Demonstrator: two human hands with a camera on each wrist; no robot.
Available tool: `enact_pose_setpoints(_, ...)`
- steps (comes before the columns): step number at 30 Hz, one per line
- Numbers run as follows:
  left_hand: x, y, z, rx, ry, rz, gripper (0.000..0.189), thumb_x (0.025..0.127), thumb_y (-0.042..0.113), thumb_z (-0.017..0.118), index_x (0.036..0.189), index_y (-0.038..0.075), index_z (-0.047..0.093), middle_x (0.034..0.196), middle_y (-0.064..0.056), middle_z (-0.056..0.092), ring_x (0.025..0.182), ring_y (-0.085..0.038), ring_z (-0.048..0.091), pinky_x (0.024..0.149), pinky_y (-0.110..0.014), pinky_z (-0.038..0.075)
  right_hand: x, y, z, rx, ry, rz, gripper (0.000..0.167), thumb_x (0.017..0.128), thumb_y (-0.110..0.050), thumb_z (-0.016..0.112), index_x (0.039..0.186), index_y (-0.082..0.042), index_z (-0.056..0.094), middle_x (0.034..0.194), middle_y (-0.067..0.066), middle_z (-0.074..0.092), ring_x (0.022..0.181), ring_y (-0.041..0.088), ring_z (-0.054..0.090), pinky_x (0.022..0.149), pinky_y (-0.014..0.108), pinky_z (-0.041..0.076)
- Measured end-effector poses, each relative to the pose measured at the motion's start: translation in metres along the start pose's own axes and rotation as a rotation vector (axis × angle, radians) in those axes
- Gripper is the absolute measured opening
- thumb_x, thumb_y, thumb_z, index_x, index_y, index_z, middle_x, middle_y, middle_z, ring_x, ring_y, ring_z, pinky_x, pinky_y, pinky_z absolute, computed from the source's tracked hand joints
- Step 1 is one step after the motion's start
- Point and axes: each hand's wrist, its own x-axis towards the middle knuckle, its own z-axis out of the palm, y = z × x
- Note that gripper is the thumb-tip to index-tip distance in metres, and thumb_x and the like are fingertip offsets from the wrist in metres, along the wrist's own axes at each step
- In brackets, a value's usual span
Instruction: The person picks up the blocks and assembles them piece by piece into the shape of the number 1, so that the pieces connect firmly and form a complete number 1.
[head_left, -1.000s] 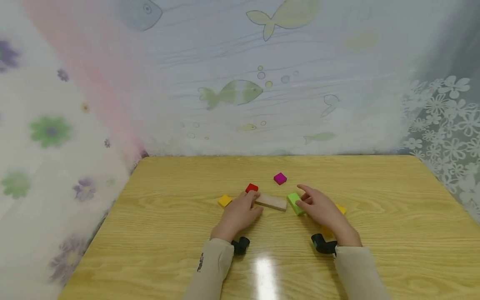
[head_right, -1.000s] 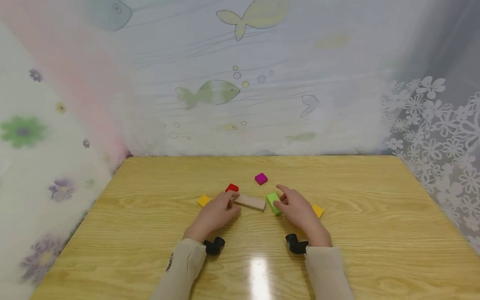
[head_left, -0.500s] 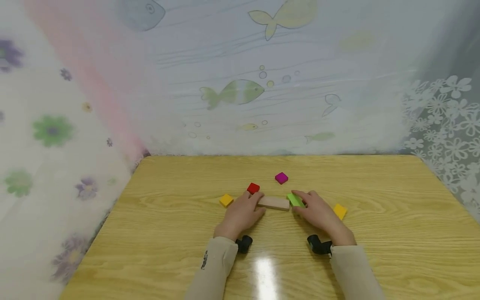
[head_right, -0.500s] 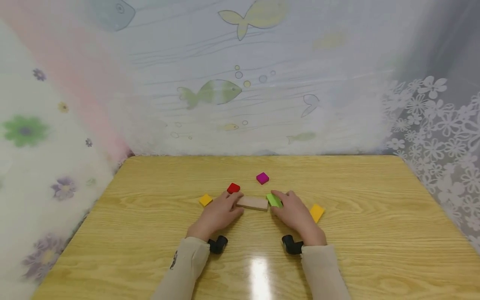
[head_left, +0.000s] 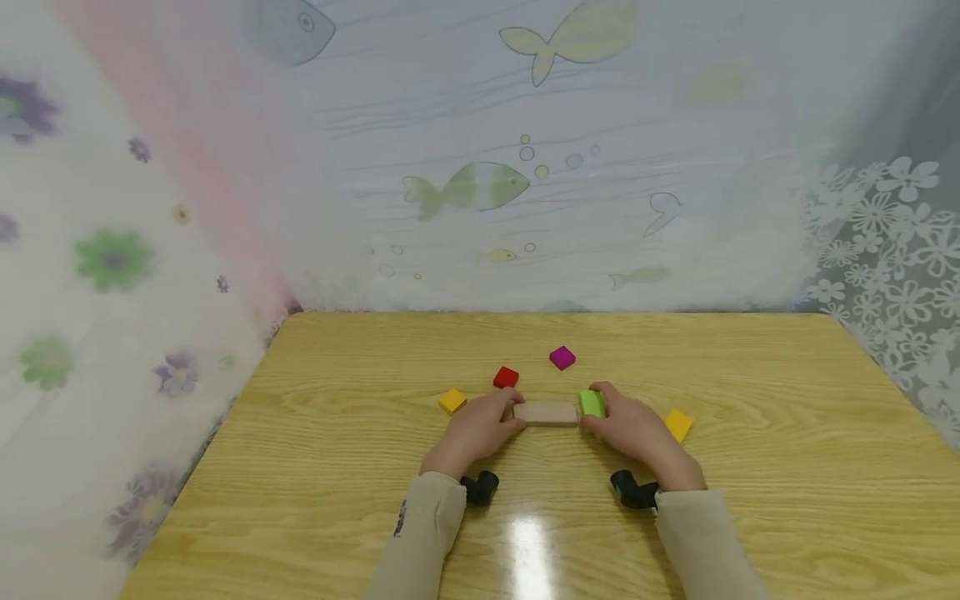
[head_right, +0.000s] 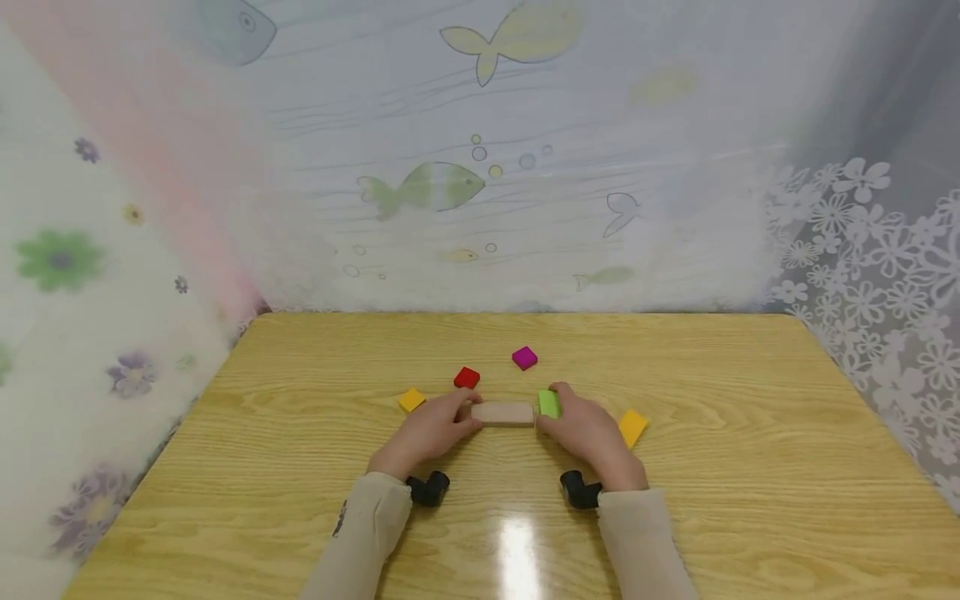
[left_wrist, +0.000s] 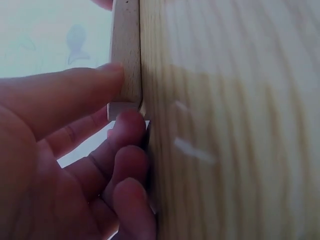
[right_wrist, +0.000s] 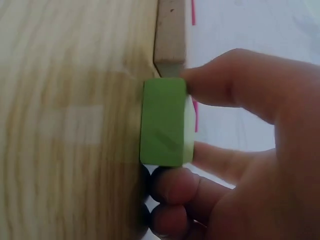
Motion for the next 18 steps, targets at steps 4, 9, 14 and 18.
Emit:
enact_pose_setpoints(4,-0.0023,0.0002,-0.0026,-0.036,-0.028,-0.011,0.033,0.087,0.032,0.057,0.117,0.020,0.052,0.070,0.006,0.047,0.058,-0.010,0.041,0.055,-0.025,0.033,-0.0004,-0.0014,0.0004,0.020,-0.008,0.034,0.060,0.083,-0.037,0.051,0.133,-0.009,0.033,0.105,0.014,0.056,0.074,0.023,0.049,0.063,0.035,0.039)
enact_pose_setpoints(9,-0.0027,0.0000,-0.0044,-0.044,-0.039,-0.011,0.032,0.087,0.032,0.057,0.115,0.019,0.052,0.070,0.005,0.047,0.057,-0.010,0.040,0.054,-0.024,0.033,0.0023,0.0024,-0.0002,0.040,-0.002,0.024,0.059,0.085,-0.037,0.047,0.133,-0.007,0.032,0.109,0.015,0.055,0.078,0.022,0.049,0.066,0.036,0.040)
enact_pose_setpoints(14,-0.0037,-0.0009,-0.0032,-0.063,-0.048,-0.013,0.031,0.087,0.031,0.057,0.115,0.018,0.052,0.068,0.005,0.046,0.055,-0.010,0.040,0.054,-0.024,0.032,0.0025,0.0057,-0.0003,0.058,-0.009,0.023,0.059,0.086,-0.038,0.045,0.134,-0.006,0.032,0.113,0.017,0.054,0.083,0.023,0.051,0.073,0.041,0.041)
enact_pose_setpoints(18,-0.0051,0.0003,-0.0021,-0.081,-0.056,-0.013,0.032,0.087,0.032,0.057,0.116,0.019,0.052,0.067,0.005,0.045,0.053,-0.010,0.039,0.052,-0.024,0.032,0.0009,0.0062,-0.0028,0.074,-0.012,0.018,0.058,0.086,-0.037,0.046,0.133,-0.005,0.032,0.106,0.015,0.055,0.078,0.021,0.050,0.069,0.038,0.041)
